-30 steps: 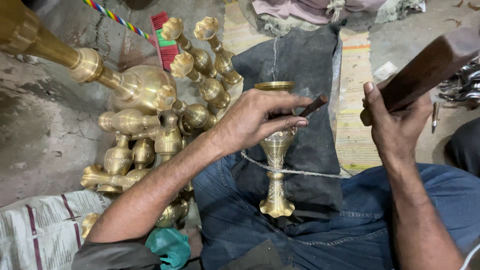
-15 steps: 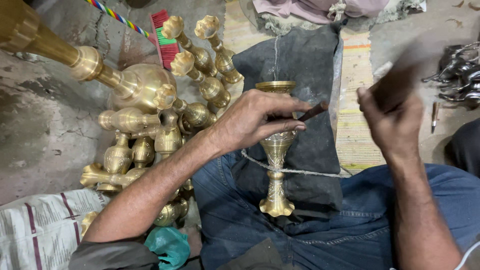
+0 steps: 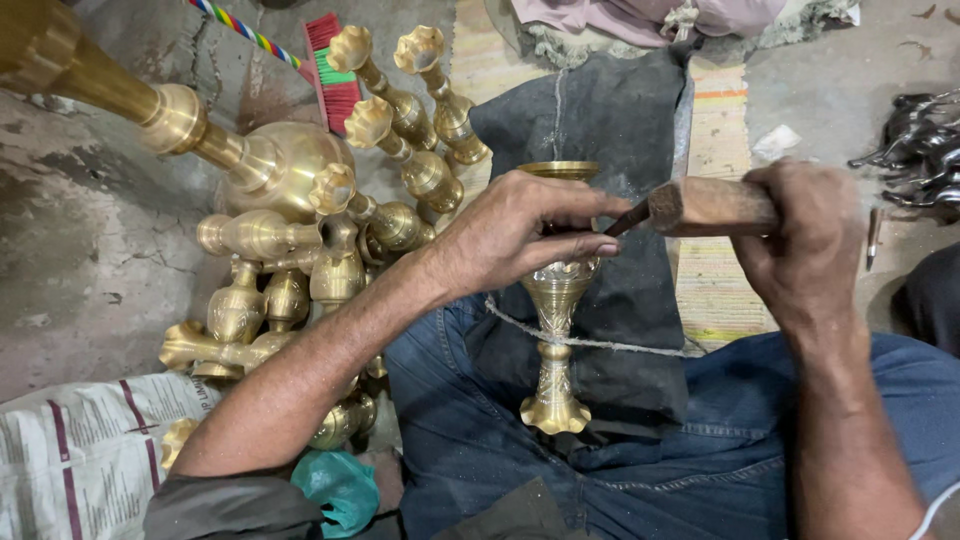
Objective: The person sits cross-legged on the floor with a brass vase resting on a dark cushion on their lap. They hold a chisel against the vase surface and strike it with a wooden mallet, working around the vase to cut a decorative pattern into the brass, repositioning the vase and chisel as they go.
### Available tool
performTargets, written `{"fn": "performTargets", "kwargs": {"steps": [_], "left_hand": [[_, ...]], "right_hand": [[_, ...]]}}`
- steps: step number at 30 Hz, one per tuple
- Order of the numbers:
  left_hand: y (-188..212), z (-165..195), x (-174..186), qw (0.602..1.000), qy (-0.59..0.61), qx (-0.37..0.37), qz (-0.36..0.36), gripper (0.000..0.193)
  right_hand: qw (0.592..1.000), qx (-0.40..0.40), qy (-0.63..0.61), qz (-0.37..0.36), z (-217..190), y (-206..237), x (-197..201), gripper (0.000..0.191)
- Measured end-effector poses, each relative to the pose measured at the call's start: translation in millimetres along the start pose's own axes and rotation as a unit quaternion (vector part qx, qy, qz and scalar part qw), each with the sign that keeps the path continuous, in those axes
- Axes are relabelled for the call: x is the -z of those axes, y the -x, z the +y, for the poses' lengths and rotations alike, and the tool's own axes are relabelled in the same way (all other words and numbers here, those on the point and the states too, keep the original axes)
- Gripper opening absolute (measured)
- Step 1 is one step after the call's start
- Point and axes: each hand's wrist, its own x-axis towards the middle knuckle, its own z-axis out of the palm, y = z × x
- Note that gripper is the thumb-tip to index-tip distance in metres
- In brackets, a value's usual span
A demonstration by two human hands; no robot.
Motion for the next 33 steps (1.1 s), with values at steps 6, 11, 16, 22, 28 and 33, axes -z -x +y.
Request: {"fn": "performTargets", "kwargs": {"steps": [6, 11, 16, 22, 28, 33], "left_hand": [[0.1, -3.6, -0.8, 1.000, -0.003, -0.018, -0.007, 0.039], [2.3, -3.6, -1.1, 1.000, 0.002, -0.004, -0.004, 0.039], [4.5, -5.3, 0.5, 1.000, 0.007, -0.021, -0.012, 0.039], [3.0, -9.4, 0.4, 1.000, 0.012, -0.021, -0.016, 0.040], [-1.0, -7.2, 3.3, 1.000, -0.002, -0.002, -0.024, 0.041], [0.0, -4.2, 6.0, 0.999, 0.015, -0.009, -0.027, 0.041]], "right_hand": [[1.000, -0.013, -0.020, -0.017, -3.5, -3.3, -0.8, 0.014], [0.993, -0.068, -0.088, -0.033, -12.3, -8.7, 3.8, 0.014], [0.991, -0.109, -0.072, -0.015, -12.9, -12.6, 9.7, 0.027], [0.999, 0.046, -0.001, 0.001, -10.8, -7.0, 6.1, 0.019], [0.996, -0.020, -0.083, -0.021, -9.2, -3.3, 3.7, 0.016], [0.984, -0.106, -0.141, -0.038, -1.9, 2.8, -0.9, 0.020]]}}
